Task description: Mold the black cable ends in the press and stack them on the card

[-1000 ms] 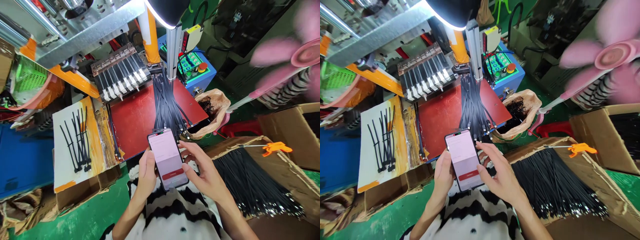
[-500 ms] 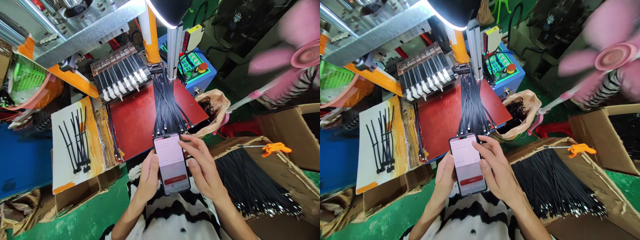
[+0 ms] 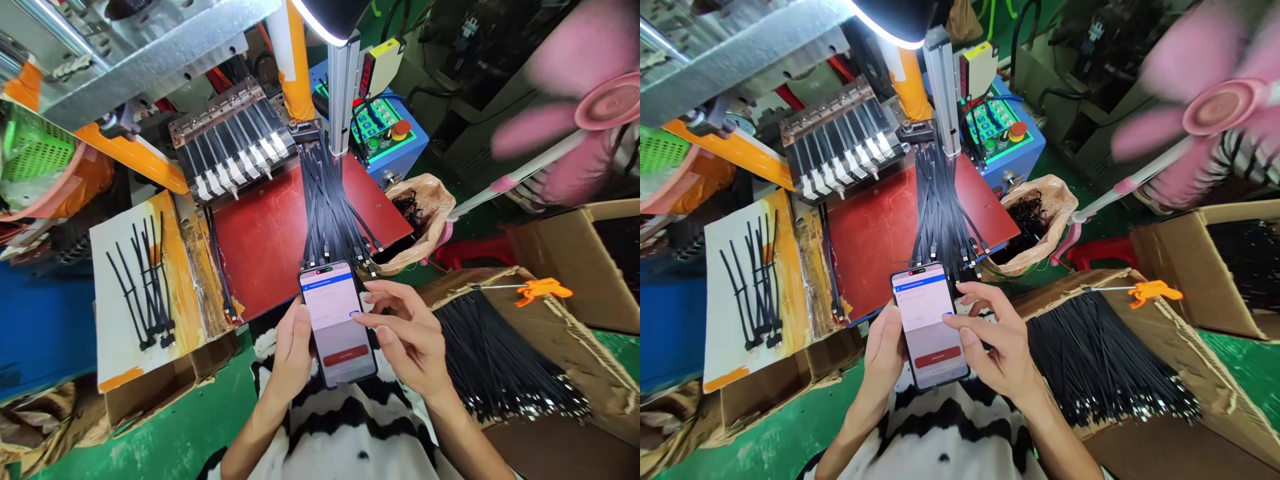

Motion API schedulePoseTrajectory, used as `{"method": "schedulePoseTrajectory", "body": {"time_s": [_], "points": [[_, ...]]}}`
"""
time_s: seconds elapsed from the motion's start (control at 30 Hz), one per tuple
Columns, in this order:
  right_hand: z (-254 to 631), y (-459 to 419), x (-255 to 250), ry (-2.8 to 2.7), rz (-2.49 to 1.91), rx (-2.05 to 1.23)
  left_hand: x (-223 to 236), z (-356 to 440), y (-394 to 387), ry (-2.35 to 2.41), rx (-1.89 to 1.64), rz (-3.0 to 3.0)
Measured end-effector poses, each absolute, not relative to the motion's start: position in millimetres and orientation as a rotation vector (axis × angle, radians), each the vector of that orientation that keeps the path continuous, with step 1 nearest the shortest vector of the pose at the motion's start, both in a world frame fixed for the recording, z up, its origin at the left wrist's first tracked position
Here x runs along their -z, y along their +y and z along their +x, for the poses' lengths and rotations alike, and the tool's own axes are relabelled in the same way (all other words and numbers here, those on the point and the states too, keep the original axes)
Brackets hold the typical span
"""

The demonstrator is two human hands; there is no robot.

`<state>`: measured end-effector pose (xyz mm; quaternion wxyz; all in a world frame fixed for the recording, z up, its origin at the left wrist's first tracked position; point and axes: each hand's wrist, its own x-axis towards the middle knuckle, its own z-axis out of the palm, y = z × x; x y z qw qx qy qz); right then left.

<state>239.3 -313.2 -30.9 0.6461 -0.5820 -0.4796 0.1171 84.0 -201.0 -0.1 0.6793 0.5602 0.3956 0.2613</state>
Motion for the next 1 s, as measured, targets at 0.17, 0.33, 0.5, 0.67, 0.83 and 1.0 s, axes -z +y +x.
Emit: {"method": "schedulePoseTrajectory", "body": {"time_s": [0.17, 0.33, 0.5, 0.67, 0.83, 1.0], "points": [[239.7, -310.4, 28.8, -1.013, -1.337, -0.245, -2.1, 85.7, -200.8, 0.926, -0.589, 1.231], [240.5, -312.2, 30.0, -0.988, -1.308, -0.245, -0.9, 85.2, -201.0, 0.927, -0.589, 1.224], [239.4, -314.1, 33.0, -0.997, -1.318, -0.300, 0.8, 84.5, -200.8, 0.922, -0.582, 1.210], [239.5, -314.7, 36.4, -0.999, -1.316, -0.322, 0.1, 83.5, -200.4, 0.910, -0.588, 1.246], [239.9, -314.0, 36.8, -0.999, -1.337, -0.328, -2.1, 83.9, -200.3, 0.910, -0.579, 1.245], [239.7, -313.7, 36.7, -0.997, -1.349, -0.332, -2.0, 84.5, -200.0, 0.919, -0.595, 1.255]]}}
